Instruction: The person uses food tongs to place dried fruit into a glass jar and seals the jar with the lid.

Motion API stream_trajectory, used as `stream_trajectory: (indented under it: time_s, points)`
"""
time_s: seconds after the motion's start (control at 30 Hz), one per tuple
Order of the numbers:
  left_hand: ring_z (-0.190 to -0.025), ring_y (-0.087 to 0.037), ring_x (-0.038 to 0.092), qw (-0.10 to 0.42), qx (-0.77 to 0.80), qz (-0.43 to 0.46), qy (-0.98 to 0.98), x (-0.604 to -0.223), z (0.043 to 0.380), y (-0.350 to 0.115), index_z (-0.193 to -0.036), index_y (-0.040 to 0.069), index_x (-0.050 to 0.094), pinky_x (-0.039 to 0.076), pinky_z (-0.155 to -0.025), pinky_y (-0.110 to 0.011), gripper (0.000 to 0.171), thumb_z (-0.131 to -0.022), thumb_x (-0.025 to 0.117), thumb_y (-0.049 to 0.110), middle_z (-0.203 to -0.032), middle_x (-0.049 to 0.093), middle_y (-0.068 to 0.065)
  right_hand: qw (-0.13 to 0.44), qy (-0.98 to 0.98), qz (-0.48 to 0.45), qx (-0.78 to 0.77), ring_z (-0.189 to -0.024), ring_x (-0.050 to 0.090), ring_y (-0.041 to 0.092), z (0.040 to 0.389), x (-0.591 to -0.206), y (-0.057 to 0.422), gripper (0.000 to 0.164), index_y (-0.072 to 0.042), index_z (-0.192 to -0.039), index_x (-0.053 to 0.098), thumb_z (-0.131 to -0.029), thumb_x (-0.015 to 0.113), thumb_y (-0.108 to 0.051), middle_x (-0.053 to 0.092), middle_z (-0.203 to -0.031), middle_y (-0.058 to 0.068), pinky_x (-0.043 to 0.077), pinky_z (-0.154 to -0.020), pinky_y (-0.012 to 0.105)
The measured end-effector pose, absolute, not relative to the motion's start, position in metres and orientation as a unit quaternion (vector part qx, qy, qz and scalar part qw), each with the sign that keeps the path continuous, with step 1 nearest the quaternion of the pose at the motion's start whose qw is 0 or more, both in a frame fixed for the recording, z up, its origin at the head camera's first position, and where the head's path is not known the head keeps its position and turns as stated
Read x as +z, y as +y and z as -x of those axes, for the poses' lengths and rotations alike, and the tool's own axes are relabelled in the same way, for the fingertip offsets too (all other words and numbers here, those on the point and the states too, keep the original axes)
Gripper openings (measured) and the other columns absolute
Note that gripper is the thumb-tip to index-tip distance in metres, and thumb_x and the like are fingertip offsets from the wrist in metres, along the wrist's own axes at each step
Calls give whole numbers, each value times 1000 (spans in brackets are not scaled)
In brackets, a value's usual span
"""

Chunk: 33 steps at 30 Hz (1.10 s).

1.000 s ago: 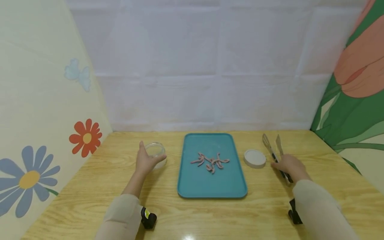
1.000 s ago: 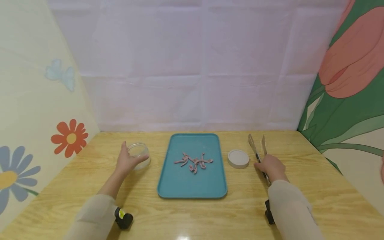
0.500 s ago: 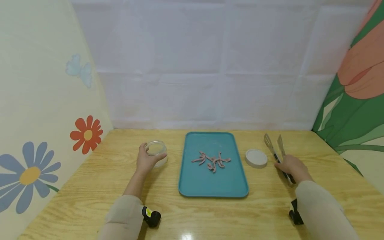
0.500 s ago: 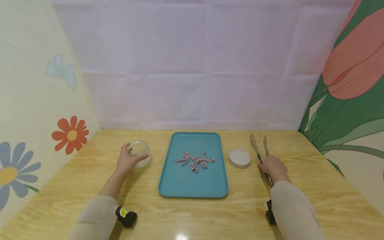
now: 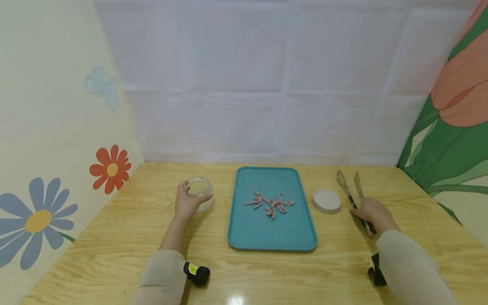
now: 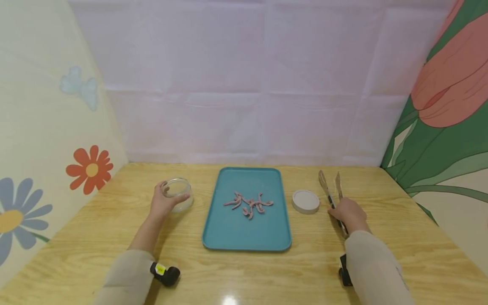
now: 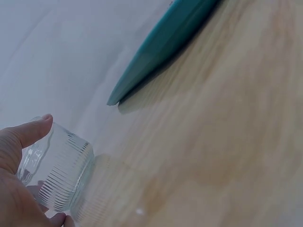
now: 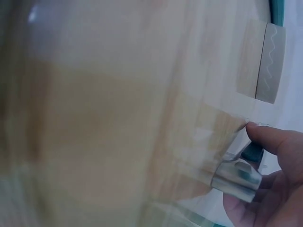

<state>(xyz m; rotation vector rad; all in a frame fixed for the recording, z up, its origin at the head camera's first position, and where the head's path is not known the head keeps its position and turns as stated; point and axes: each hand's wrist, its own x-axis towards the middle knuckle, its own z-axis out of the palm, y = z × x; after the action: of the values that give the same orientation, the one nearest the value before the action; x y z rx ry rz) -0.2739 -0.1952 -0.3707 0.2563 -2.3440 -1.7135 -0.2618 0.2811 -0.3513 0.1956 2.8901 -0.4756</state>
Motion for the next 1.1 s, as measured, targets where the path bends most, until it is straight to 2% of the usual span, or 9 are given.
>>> stream_trajectory:
  time_s: [0.17, 0.63, 1.1]
  points:
    - [-120, -39, 22, 112, -595, -90, -791, -372, 277, -193, -136, 4, 12, 24, -95, -46, 97, -65, 76, 21, -134, 23, -22, 106, 978, -69, -164, -61, 51, 26, 259, -351, 282, 36, 8, -78, 48, -83, 53, -28, 50, -69, 16, 43, -51, 36]
    - [-121, -38, 21, 105, -588, -84, -798, -370, 274, -195, -137, 4, 9, 22, -96, -47, 98, -67, 75, 24, -134, 21, -22, 114, 976, -77, -168, -61, 50, 25, 257, -349, 282, 35, 8, -83, 47, -84, 49, -27, 49, -71, 15, 43, -49, 35]
    - [-121, -39, 20, 103, -589, -87, -796, -373, 273, -197, -137, 4, 8, 22, -96, -48, 98, -67, 74, 24, -135, 20, -22, 88, 976, -114, -162, -58, 44, 24, 249, -340, 282, 22, -2, -72, 45, -82, 44, -22, 45, -65, 12, 37, -50, 34]
